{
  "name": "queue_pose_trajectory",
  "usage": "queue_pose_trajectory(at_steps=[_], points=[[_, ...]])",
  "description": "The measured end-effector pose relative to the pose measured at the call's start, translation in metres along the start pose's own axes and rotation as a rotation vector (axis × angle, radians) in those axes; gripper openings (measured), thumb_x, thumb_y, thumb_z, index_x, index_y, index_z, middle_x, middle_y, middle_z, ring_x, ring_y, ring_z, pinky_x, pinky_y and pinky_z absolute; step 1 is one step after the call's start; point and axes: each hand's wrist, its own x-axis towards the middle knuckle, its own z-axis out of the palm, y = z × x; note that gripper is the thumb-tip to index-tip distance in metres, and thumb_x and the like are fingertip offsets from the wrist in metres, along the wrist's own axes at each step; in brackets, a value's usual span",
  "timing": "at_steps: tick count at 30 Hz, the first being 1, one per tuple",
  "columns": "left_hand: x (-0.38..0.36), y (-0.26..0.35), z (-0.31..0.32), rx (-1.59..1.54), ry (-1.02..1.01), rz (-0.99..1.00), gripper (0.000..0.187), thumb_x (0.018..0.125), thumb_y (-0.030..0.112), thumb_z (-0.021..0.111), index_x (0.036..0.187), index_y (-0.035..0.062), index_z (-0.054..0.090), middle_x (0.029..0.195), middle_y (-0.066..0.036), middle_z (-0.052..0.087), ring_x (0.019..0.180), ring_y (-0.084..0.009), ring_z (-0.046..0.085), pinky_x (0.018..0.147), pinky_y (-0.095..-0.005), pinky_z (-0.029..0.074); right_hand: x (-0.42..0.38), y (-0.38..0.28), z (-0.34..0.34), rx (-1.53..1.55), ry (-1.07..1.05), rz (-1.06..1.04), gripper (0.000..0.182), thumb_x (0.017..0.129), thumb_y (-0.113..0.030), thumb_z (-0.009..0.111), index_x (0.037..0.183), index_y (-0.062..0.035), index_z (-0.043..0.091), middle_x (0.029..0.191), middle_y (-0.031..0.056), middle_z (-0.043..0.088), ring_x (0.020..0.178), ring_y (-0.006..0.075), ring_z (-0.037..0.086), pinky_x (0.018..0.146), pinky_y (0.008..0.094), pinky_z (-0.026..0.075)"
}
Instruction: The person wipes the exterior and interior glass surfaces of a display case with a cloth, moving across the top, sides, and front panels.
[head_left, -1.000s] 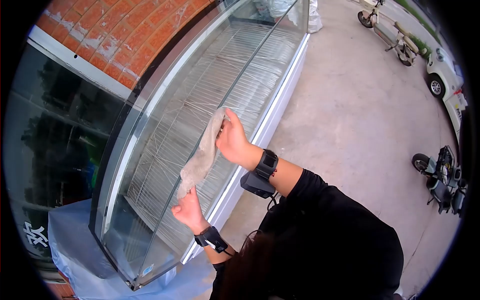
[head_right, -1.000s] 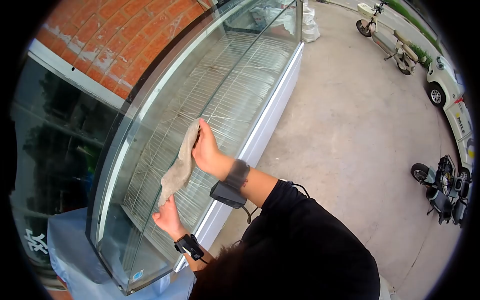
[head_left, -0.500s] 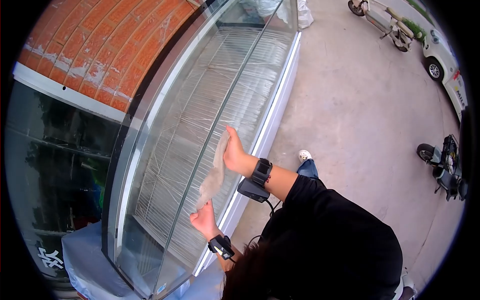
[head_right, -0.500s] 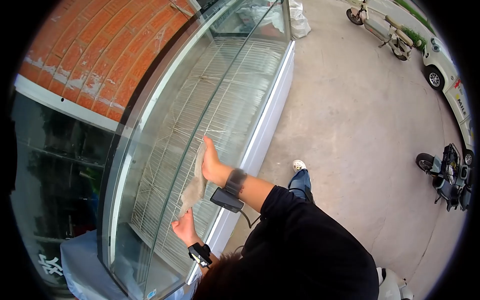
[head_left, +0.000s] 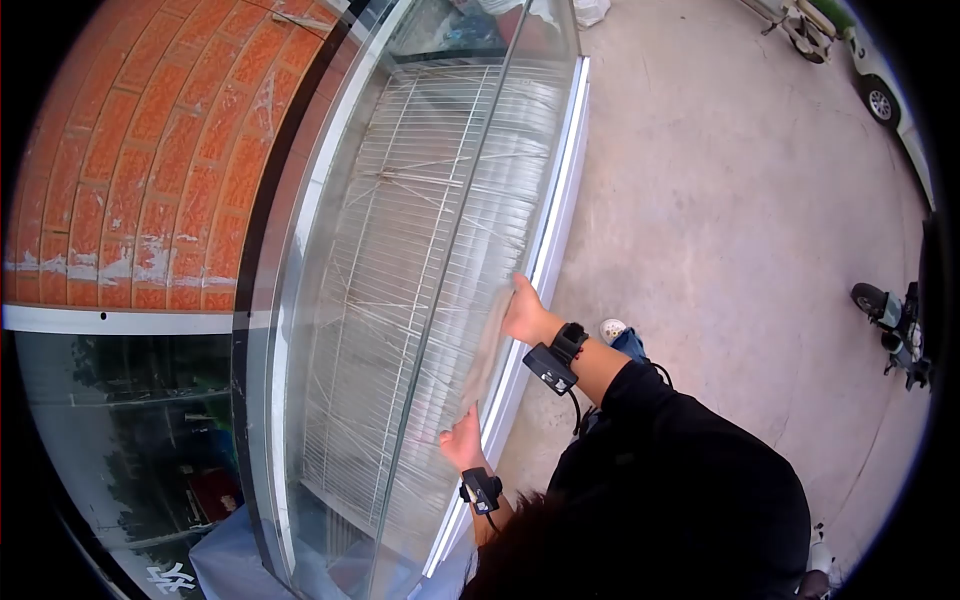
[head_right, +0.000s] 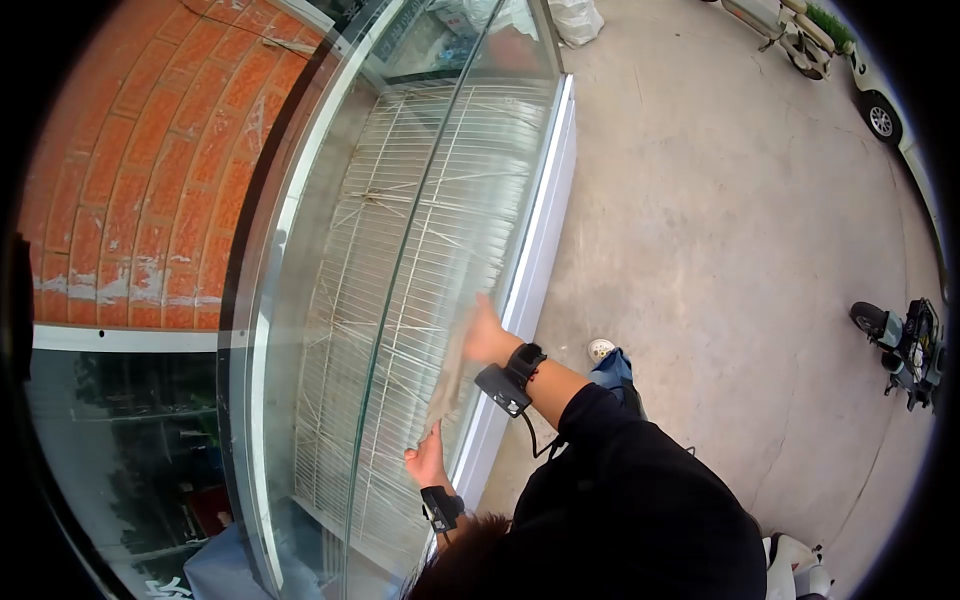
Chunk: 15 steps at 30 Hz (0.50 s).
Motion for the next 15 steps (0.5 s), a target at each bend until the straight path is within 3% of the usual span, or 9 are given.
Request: queue_pose_trajectory(at_steps=[3, 4, 6, 11, 13, 15], points=[[-0.012, -0.074, 0.039, -0.024, -0.105, 0.06, 0.077, 0.055, 0.009, 0.038, 0.123, -0.0078, 0.006, 0.131, -0.016, 0.009, 0.122, -0.0251, 0.007, 0.1, -0.0399, 0.004, -0.032, -0.046, 0.058, 0.001, -0.132, -0.079, 0.058, 0.08, -0.046, 0.031, 0.117, -0.001, 0.032, 0.121, 0.0117, 0.034, 0.109, 0.0255, 0.033, 0.093, 0.0404, 0.023], [-0.013, -0.082, 0.047, -0.05, -0.126, 0.045, 0.075, 0.06, 0.013, 0.038, 0.123, -0.0072, 0.004, 0.132, -0.016, 0.007, 0.122, -0.0247, 0.006, 0.1, -0.0389, 0.003, -0.047, -0.058, 0.079, 0.005, -0.126, -0.073, 0.058, 0.08, -0.046, 0.031, 0.117, -0.001, 0.032, 0.121, 0.0117, 0.034, 0.109, 0.0255, 0.033, 0.093, 0.0404, 0.023], [-0.014, -0.109, 0.071, -0.066, -0.126, -0.003, 0.079, 0.056, 0.013, 0.039, 0.124, -0.0069, 0.004, 0.132, -0.016, 0.006, 0.123, -0.0252, 0.004, 0.1, -0.0402, 0.001, -0.066, -0.076, 0.112, -0.025, -0.021, -0.161, 0.054, 0.08, -0.044, 0.033, 0.114, -0.0018, 0.034, 0.117, 0.0099, 0.038, 0.107, 0.0233, 0.035, 0.092, 0.037, 0.024], [0.014, -0.122, 0.062, 0.032, -0.215, -0.14, 0.083, 0.053, 0.016, 0.039, 0.124, -0.0062, 0.002, 0.132, -0.016, 0.005, 0.123, -0.0255, 0.003, 0.1, -0.0418, 0.0, -0.024, -0.084, 0.088, -0.115, 0.028, -0.306, 0.052, 0.081, -0.043, 0.033, 0.114, -0.0025, 0.033, 0.114, 0.0081, 0.04, 0.105, 0.0207, 0.036, 0.091, 0.0332, 0.025], [0.027, -0.143, 0.061, 0.036, -0.095, -0.037, 0.081, 0.058, 0.02, 0.039, 0.124, -0.0057, 0.0, 0.132, -0.016, 0.003, 0.123, -0.0255, 0.003, 0.1, -0.0422, 0.0, -0.014, -0.09, 0.071, -0.126, 0.065, -0.34, 0.051, 0.082, -0.042, 0.032, 0.115, -0.0027, 0.033, 0.114, 0.0076, 0.04, 0.105, 0.02, 0.036, 0.091, 0.0326, 0.025], [0.042, -0.145, 0.055, -0.027, 0.001, -0.025, 0.079, 0.062, 0.023, 0.038, 0.124, -0.0047, -0.002, 0.133, -0.015, 0.002, 0.123, -0.0251, 0.002, 0.1, -0.0418, 0.0, -0.01, -0.098, 0.054, -0.158, -0.079, -0.348, 0.051, 0.083, -0.043, 0.031, 0.115, -0.0035, 0.033, 0.114, 0.0066, 0.04, 0.105, 0.0189, 0.036, 0.091, 0.0325, 0.025]])
